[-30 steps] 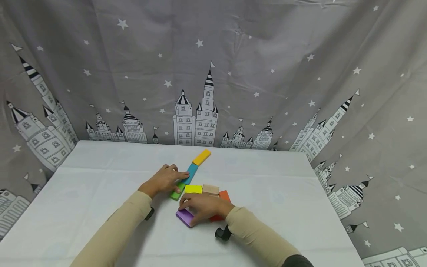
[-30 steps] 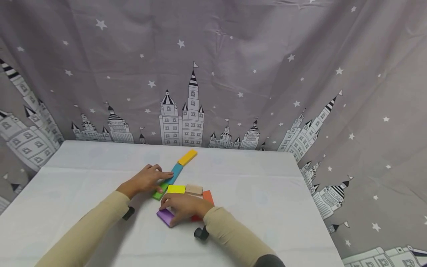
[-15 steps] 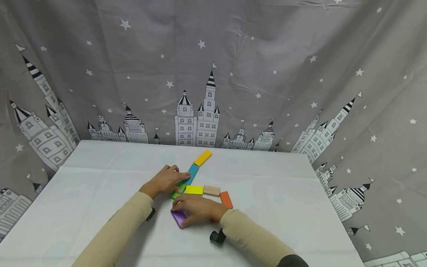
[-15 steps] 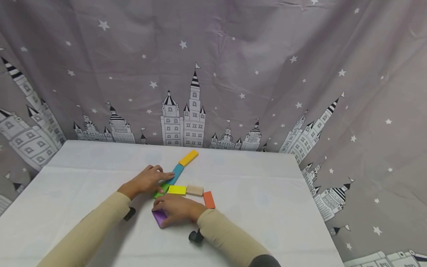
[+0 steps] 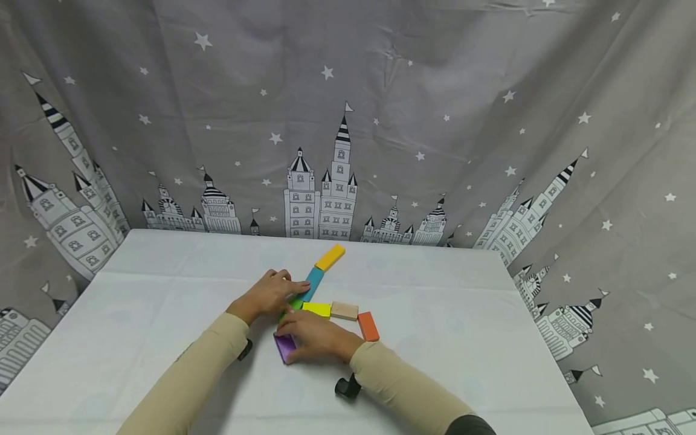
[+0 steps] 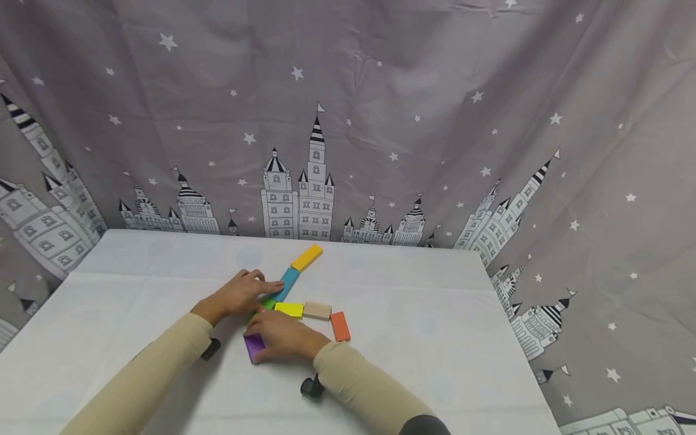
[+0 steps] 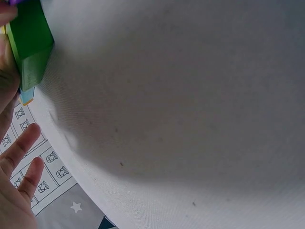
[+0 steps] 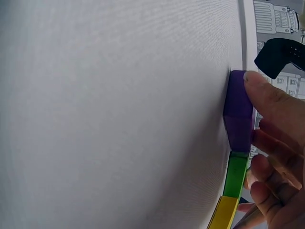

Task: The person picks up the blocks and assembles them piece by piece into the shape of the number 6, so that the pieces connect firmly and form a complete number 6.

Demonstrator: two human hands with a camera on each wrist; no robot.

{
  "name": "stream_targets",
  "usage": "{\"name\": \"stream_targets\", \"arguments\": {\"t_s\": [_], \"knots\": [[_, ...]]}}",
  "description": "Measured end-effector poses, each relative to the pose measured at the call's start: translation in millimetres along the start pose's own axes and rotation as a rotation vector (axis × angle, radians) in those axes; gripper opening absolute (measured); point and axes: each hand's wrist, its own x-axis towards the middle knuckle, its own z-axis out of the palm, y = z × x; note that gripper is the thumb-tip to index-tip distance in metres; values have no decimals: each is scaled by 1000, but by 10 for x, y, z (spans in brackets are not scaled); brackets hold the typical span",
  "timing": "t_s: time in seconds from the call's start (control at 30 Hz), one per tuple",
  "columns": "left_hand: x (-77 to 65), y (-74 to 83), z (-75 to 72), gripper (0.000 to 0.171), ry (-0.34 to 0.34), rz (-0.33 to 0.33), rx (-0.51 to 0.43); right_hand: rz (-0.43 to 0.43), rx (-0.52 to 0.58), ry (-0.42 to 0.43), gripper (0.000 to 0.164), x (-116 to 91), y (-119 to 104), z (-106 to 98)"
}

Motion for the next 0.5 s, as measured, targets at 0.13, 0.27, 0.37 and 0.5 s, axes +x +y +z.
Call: {"name": "stream_targets", "arguments": {"t_s": [0.13,0.27,0.37,0.5], "knots": [[6,-3,2,62,-2,-3,-2,21,-18,30,54,20,-3,23],[9,-8,7,61,-1,-5,-8,28,-30,47,53,33,-10,34],[4,-12,10,61,8,-1,-12,31,-39,59,52,42,-20,41],[-7,-17,17,61,23,7,-13,38,-50,80,52,51,-35,60]]}}
